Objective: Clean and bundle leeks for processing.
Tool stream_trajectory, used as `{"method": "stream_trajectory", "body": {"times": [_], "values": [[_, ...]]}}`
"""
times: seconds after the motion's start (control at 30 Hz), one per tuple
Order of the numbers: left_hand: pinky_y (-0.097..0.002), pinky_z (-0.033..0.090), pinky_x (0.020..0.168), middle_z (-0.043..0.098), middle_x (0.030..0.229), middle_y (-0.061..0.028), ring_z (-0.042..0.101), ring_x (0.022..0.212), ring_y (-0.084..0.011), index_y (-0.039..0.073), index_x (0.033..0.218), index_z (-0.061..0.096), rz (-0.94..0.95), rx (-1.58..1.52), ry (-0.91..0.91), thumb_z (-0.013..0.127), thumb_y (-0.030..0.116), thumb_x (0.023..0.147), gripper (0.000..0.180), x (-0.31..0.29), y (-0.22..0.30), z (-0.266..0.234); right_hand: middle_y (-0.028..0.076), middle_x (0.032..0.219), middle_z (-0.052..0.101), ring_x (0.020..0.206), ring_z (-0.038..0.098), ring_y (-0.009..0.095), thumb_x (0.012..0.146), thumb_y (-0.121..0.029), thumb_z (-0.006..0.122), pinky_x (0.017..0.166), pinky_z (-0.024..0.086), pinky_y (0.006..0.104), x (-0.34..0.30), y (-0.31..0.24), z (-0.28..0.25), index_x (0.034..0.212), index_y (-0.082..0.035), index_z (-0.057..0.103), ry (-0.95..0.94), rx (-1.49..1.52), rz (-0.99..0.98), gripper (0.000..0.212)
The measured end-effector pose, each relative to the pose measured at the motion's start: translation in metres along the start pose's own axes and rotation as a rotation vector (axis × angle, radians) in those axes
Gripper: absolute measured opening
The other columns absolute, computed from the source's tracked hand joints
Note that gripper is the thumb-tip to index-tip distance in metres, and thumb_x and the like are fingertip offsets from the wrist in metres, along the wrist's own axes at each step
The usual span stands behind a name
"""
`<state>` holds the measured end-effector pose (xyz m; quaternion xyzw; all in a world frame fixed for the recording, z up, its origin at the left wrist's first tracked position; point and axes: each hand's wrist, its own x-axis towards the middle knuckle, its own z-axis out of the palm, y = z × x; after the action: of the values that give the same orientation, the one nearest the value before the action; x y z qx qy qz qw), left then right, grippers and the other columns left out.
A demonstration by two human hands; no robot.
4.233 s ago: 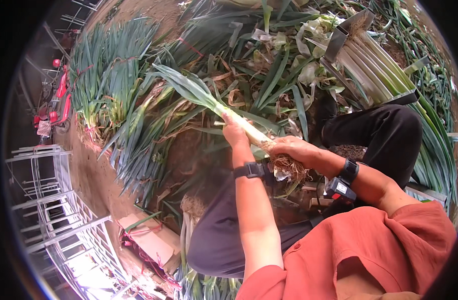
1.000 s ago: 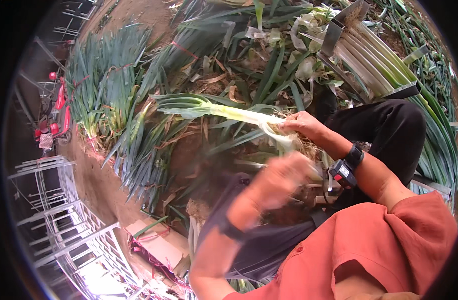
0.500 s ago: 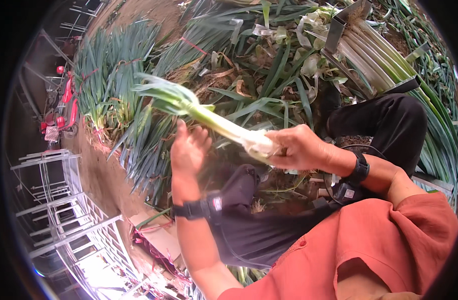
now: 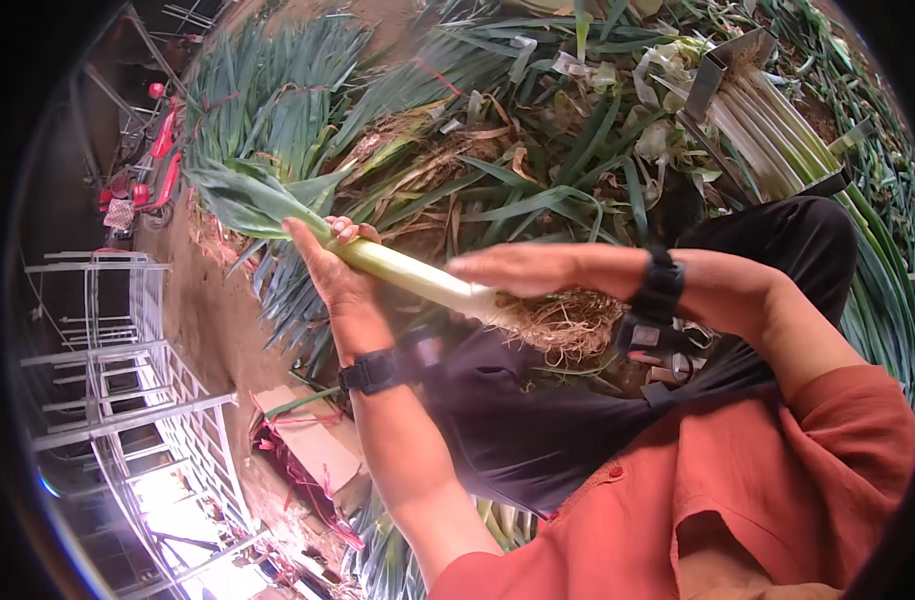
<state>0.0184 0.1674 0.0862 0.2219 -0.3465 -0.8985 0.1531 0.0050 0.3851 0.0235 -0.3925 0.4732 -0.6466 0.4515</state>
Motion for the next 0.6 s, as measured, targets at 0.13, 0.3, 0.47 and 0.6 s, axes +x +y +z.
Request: {"method": "stream_trajectory", "body": {"times": [0.13,0.3,0.47,0.6], "values": [[-0.023,0.047,0.049,0.047,0.06,0.0,0.045,0.045,-0.0087,0.006,0.076,0.047,-0.058,-0.095,0.019,0.062,0.053,0.077,0.05,0.002,0.025,-0.031,0.017,0.102,0.061,0.096,0.055,0.021,0.094,-0.049,0.033,0.087,0.042,0.031,0.01,-0.026,0.027,0.11,0.006,0.056,0.0,-0.248,0.288,0.062],[-0.0227,0.044,0.046,0.043,0.056,0.0006,0.044,0.043,-0.009,0.01,0.068,0.042,0.07,0.045,0.242,0.059,0.052,0.08,0.047,0.011,0.053,-0.089,0.019,0.069,0.054,0.064,0.047,0.026,0.093,-0.05,0.032,0.069,0.042,0.0402,-0.028,-0.017,0.03,0.087,0.004,0.059,0.133,-0.343,0.313,0.06],[-0.0236,0.04,0.047,0.042,0.054,0.0011,0.043,0.046,-0.0091,0.01,0.067,0.041,0.058,0.111,0.312,0.054,0.058,0.08,0.051,0.004,0.041,-0.094,0.017,0.06,0.046,0.054,0.04,0.026,0.095,-0.038,0.037,0.057,0.04,0.0393,-0.056,-0.039,0.038,0.076,0.004,0.054,0.177,-0.396,0.306,0.049],[-0.0236,0.039,0.048,0.042,0.054,0.0006,0.041,0.044,-0.0097,0.011,0.066,0.041,0.05,0.191,0.374,0.053,0.06,0.08,0.052,0.005,0.024,-0.085,0.017,0.058,0.045,0.053,0.038,0.025,0.094,-0.033,0.039,0.055,0.04,0.038,-0.077,-0.057,0.044,0.077,0.003,0.055,0.211,-0.447,0.295,0.043]]}}
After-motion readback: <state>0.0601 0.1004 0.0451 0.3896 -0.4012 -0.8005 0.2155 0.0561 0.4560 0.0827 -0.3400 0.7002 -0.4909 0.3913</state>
